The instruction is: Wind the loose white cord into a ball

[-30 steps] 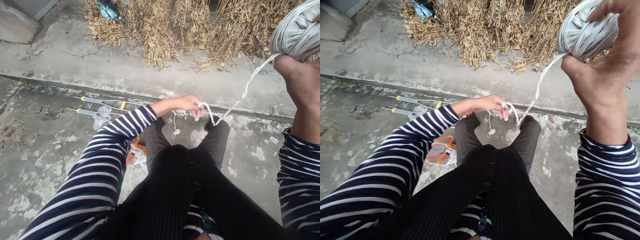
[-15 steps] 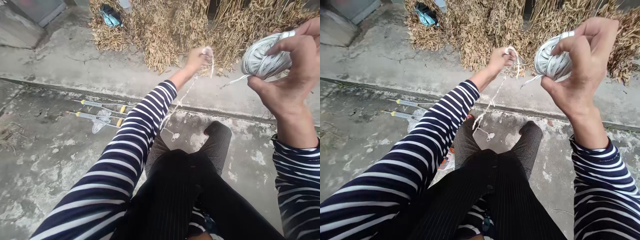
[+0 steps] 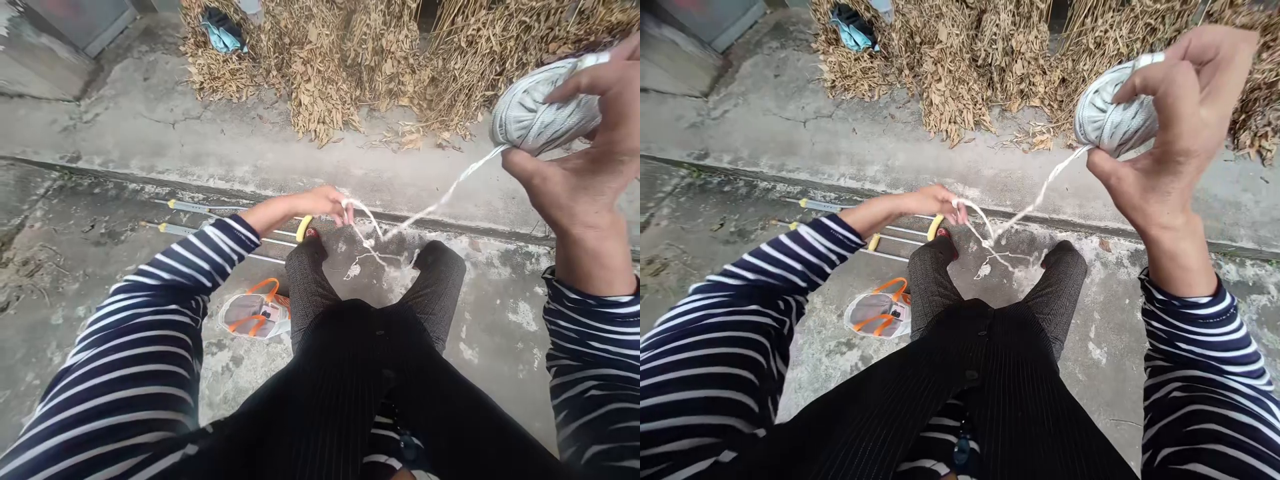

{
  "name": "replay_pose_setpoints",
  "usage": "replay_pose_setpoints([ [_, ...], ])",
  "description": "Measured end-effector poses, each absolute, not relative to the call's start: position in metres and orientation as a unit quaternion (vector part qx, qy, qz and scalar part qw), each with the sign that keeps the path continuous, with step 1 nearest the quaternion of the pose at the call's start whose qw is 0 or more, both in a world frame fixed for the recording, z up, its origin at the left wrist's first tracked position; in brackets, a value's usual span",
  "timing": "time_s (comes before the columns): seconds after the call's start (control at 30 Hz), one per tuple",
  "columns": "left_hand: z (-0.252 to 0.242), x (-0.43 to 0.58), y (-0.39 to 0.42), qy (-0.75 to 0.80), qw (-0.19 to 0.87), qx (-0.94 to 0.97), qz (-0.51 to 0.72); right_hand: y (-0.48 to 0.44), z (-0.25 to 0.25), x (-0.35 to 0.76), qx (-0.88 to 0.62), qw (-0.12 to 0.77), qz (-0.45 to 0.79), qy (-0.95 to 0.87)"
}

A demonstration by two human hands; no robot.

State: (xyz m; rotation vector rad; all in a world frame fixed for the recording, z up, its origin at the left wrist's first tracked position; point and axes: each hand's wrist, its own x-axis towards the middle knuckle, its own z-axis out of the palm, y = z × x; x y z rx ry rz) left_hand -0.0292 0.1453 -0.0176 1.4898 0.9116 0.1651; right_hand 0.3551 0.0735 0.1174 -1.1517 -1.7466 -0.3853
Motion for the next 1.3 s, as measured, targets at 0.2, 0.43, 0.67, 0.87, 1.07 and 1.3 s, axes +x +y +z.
replay_pose_setpoints([
  [0.2, -0.005, 0.037, 0.237, 0.504, 0.526, 0.568, 0.382, 0.076, 0.113, 0.341, -0.36, 0.426, -0.228, -0.798],
  [0.43, 0.04, 0.129, 0.218, 0.321, 0.572, 0.683, 0.321, 0.082, 0.108, 0.358, -0.345, 0.44, -0.249, -0.79],
  [0.67, -0.007, 0.034, 0.13, 0.209, 0.644, 0.735, -0.041, 0.094, 0.111, 0.362, -0.351, 0.44, -0.268, -0.782],
  [0.87, -0.066, -0.055, 0.183, 0.474, 0.638, 0.602, 0.069, 0.096, 0.119, 0.359, -0.344, 0.433, -0.269, -0.789],
  [1.07, -0.114, -0.025, 0.187, 0.577, 0.601, 0.548, 0.075, 0.082, 0.124, 0.343, -0.356, 0.448, -0.244, -0.783],
  [1.3, -0.092, 0.053, 0.149, 0.49, 0.583, 0.597, 0.254, 0.069, 0.113, 0.314, -0.442, 0.366, -0.191, -0.796],
])
